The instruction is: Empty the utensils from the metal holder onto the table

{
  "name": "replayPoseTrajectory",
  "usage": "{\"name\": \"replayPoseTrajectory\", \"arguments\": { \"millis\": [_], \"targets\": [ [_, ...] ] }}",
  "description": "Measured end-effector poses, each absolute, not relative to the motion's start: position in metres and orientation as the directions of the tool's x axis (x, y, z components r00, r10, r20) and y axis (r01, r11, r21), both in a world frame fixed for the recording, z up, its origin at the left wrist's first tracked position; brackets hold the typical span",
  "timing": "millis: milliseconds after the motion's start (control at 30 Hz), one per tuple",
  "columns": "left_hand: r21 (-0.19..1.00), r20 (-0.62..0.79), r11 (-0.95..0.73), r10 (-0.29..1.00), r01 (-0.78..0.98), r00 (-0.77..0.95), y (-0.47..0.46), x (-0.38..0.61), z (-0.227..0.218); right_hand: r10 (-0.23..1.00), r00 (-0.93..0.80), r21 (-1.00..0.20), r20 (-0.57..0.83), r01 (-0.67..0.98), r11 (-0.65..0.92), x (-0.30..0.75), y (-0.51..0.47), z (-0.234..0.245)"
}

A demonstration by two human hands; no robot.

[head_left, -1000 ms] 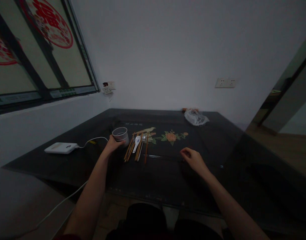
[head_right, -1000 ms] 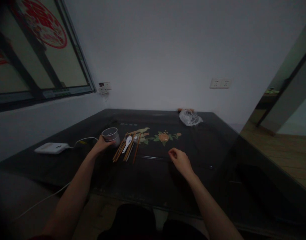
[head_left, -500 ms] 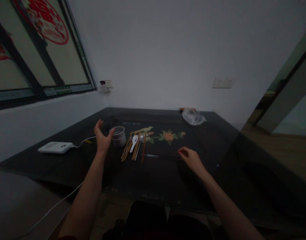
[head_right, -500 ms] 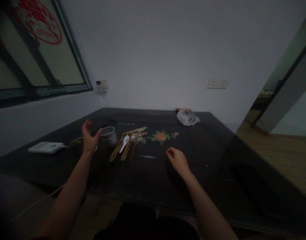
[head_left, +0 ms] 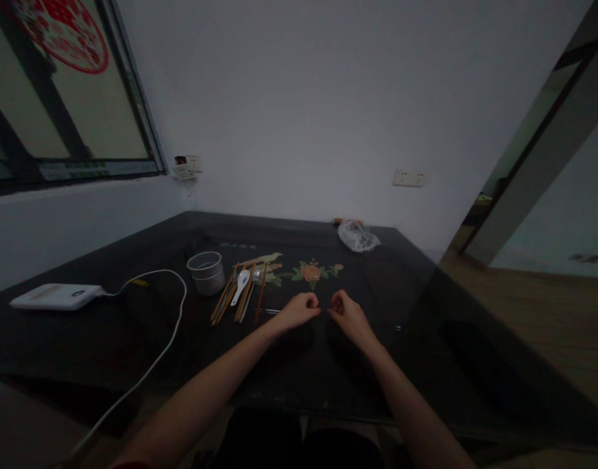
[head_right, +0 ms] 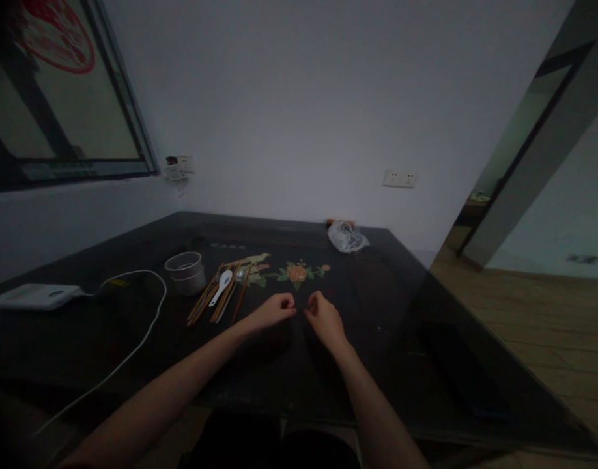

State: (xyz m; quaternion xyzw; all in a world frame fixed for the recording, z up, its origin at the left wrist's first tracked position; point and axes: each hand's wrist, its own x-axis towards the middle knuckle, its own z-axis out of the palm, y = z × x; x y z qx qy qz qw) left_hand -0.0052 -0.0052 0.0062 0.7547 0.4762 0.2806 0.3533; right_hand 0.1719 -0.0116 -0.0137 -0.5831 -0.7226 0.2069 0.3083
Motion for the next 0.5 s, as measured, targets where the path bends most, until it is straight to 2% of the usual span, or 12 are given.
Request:
{"name": "replayPoseTrajectory", "arguments": {
  "millis": [100, 200, 333, 500],
  "targets": [
    [0.74, 0.117, -0.347, 0.91, 0.576, 0.397, -0.01, -0.004, -0.005, 0.981, -0.116, -0.601, 0.157, 0.777, 0.188, 0.174, -0.012, -0.012],
    [0.579, 0.14, -0.483, 0.853, 0.657, 0.503, -0.02, -0.014, -0.008, 0.986, -0.129, -0.556, 0.104, 0.815, 0.165, 0.174, -0.013, -0.009],
    [0.376, 0.078, -0.606, 0.775, 0.701, 0.628, -0.028, -0.02, -0.004, 0.986, -0.158, -0.532, 0.059, 0.831, 0.165, 0.172, -0.015, -0.006],
    [0.297, 0.065, -0.647, 0.747, 0.702, 0.662, -0.029, -0.019, 0.0, 0.987, -0.158, -0.516, 0.03, 0.843, 0.151, 0.17, -0.018, -0.005]
  ]
}}
